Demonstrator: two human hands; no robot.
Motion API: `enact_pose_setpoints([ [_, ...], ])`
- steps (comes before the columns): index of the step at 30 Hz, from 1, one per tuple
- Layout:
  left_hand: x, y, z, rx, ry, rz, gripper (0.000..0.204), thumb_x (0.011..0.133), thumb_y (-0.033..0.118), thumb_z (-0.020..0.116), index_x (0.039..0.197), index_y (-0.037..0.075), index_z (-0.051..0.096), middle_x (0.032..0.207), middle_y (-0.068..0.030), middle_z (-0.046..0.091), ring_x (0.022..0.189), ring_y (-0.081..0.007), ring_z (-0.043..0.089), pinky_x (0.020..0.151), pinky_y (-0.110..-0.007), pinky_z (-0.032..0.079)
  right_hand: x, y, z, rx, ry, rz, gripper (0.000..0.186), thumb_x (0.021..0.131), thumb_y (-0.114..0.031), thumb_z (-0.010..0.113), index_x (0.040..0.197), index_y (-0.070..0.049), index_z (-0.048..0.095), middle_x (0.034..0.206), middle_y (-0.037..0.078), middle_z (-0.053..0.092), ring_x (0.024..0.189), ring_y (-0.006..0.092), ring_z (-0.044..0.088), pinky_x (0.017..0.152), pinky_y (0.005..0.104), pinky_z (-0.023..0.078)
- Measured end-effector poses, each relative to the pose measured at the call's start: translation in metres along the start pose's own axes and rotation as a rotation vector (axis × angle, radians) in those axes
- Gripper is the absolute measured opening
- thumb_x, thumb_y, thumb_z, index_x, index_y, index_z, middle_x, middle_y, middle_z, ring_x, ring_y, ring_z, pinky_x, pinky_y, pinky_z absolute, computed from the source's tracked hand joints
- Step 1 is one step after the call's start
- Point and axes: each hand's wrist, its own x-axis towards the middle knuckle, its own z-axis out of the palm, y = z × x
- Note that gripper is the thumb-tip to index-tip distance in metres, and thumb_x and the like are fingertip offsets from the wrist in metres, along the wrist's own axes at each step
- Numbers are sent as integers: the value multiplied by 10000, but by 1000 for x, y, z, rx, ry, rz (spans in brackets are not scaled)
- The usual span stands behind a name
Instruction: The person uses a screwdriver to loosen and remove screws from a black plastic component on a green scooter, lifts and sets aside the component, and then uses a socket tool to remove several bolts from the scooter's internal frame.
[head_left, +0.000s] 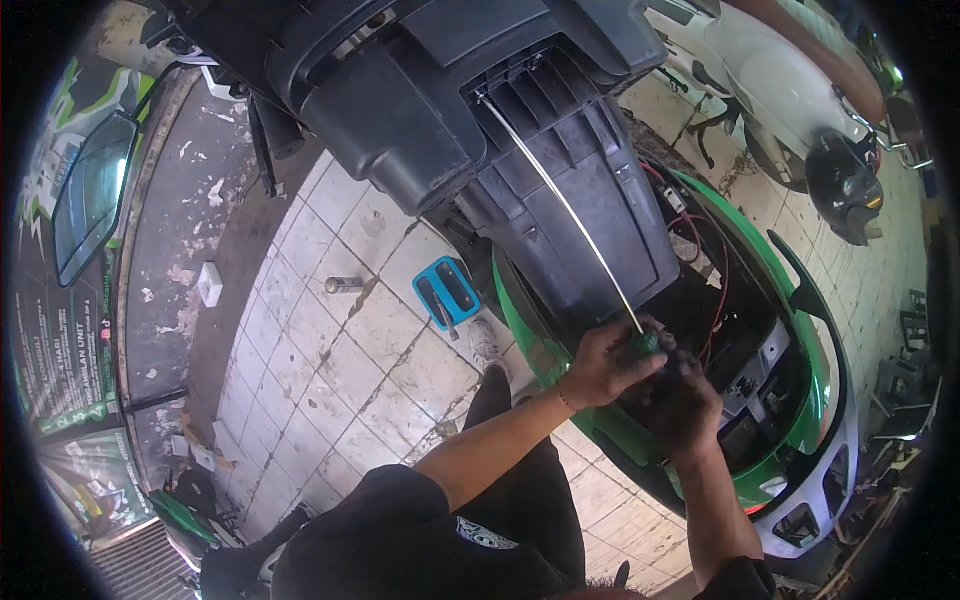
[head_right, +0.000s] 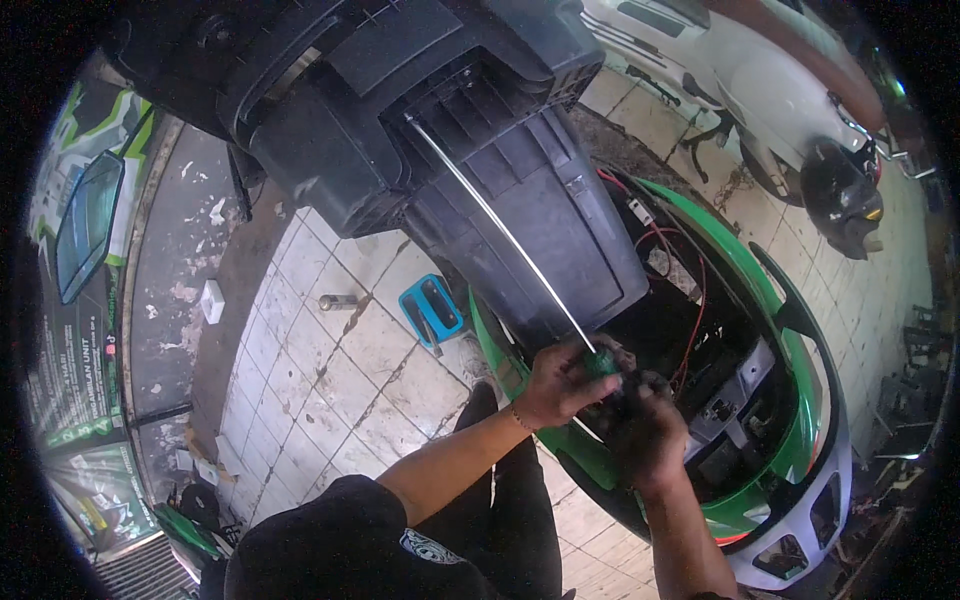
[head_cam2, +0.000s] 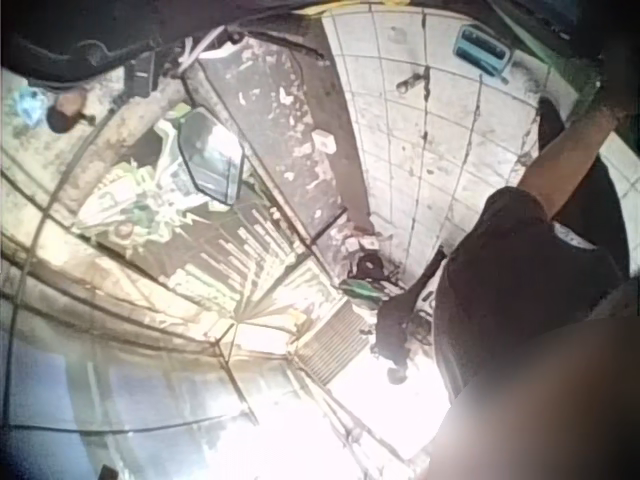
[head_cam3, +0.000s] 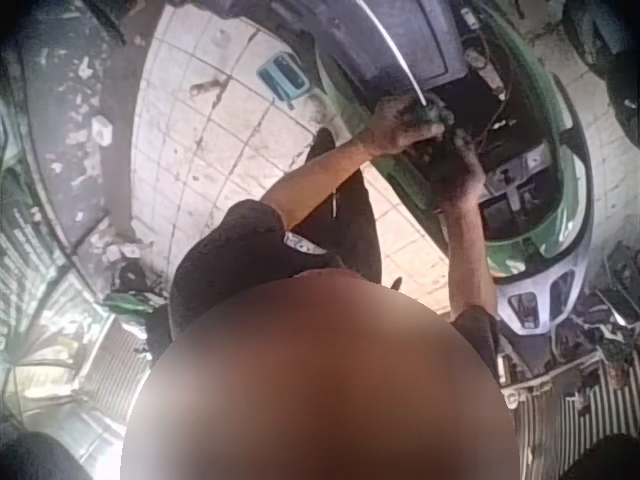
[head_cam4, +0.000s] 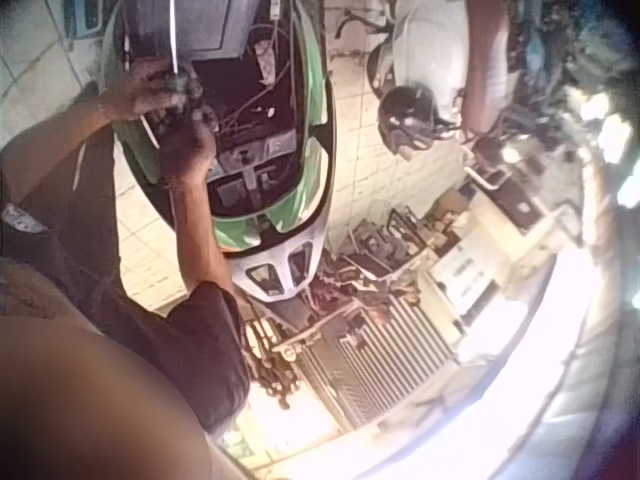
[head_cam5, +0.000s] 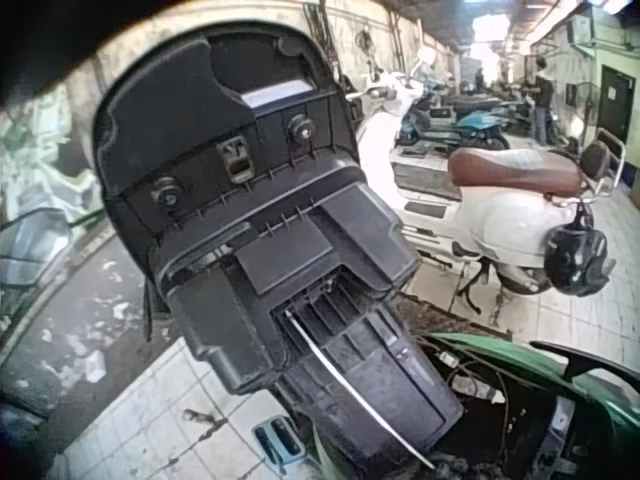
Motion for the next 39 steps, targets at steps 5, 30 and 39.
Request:
enact_pose_setpoints([
  [5, 5, 18, 3, 66, -93, -74, 446, 858, 113, 764, 1260, 18, 594, 1202, -94, 673, 1141, -176, 614, 971, -335, 492, 22, -17, -62, -24, -490, 267, 357, 977, -467, 543, 1058, -121, 571, 855, 33, 607, 685, 149, 602, 551, 295, 475],
  [30, -12, 10, 20, -74, 219, -79, 549, 846, 30, 769, 1319, -31, 496, 1162, -105, 657, 1041, -158, 644, 910, -286, 537, 6, -11, -42, -103, -297, 57, 370, 1005, -489, 477, 1116, -151, 576, 997, 9, 603, 725, 134, 543, 546, 259, 399],
  [39, -7, 20, 25, -43, 166, -63, 483, 907, 21, 693, 1342, -19, 487, 1097, -68, 650, 1020, -150, 642, 929, -281, 531, 4, -14, -39, -115, -186, 58, 358, 988, -509, 528, 1037, -157, 571, 971, 31, 579, 752, 138, 557, 550, 234, 405],
])
